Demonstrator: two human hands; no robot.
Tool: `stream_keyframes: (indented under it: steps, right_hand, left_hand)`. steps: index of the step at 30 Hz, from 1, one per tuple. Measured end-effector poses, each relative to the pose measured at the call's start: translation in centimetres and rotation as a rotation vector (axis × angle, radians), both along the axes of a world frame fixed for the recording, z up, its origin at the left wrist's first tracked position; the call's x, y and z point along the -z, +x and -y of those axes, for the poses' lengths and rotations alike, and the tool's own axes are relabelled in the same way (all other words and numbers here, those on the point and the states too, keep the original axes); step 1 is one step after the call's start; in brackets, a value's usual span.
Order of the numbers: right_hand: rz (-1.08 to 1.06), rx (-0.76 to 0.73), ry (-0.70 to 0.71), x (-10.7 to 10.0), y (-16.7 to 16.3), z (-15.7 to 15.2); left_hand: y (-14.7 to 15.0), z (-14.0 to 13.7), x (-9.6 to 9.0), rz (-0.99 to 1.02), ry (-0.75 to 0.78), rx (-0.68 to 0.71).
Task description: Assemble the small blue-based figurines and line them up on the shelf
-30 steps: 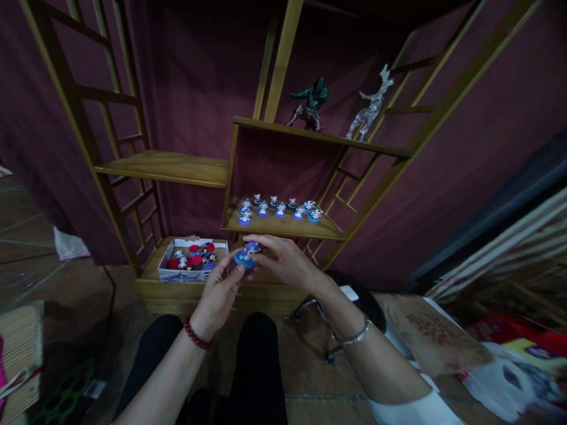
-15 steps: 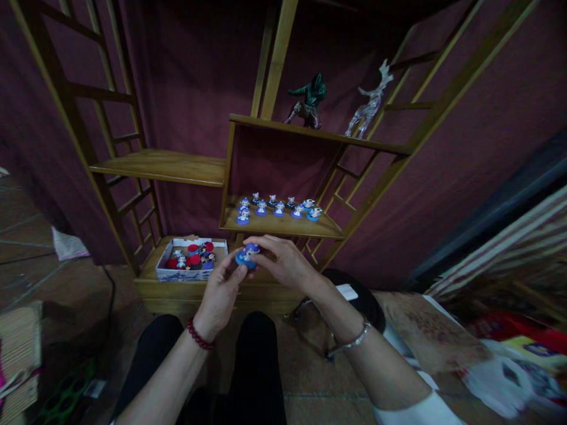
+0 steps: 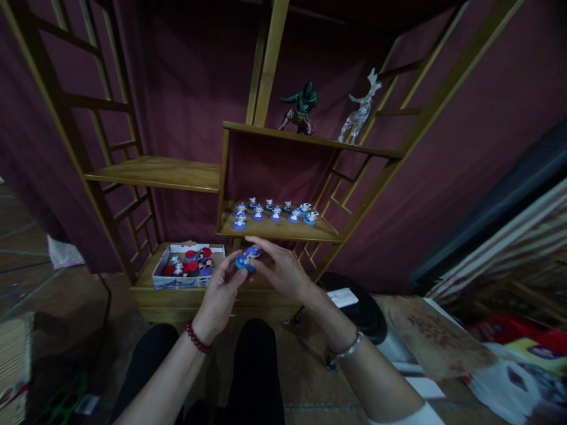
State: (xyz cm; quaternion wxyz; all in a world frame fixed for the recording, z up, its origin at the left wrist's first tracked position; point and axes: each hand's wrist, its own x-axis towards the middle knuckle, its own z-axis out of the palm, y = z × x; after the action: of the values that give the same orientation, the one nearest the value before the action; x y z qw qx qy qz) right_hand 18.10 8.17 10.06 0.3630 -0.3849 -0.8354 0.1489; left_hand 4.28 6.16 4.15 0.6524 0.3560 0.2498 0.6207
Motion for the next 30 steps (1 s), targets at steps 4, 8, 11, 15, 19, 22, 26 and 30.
stream_keyframes:
  steps: [4,8,11,15,19,22,26,30]
  right_hand:
    - [-0.083,0.058,-0.073,1.1,0.5,-0.6]
    - [-0.153,0.036,-0.144,2.1,1.2,-1.2]
    - [-0.182,0.035,-0.179,2.4,1.8,-1.7]
    - [-0.235,0.054,-0.201,2.6,2.5,-2.4]
    - [-0.269,0.041,-0.228,2.7,3.1,-2.9]
    - [-0.289,0.02,-0.25,2.9,3.4,-3.1]
    - [-0.312,-0.013,-0.281,2.8,3.7,-3.2]
    - [-0.317,-0.017,-0.295,2.3,4.1,-3.2]
  left_hand:
    - [0.5,-0.5,0.6,0.039,-0.013,0.025]
    - [1.3,-1.3,1.0,0.059,-0.011,0.035]
    - [2.1,-1.9,0.8,0.07,-0.043,0.043]
    - [2.9,-2.4,0.2,0.072,-0.065,0.063]
    - [3.3,-2.7,-0.1,0.08,-0.074,0.084]
    - [3.4,-2.8,0.0,0.089,-0.063,0.095]
    - [3.6,-3.0,0.2,0.079,-0.056,0.109]
    - [3.7,-3.1,0.0,0.056,-0.045,0.12]
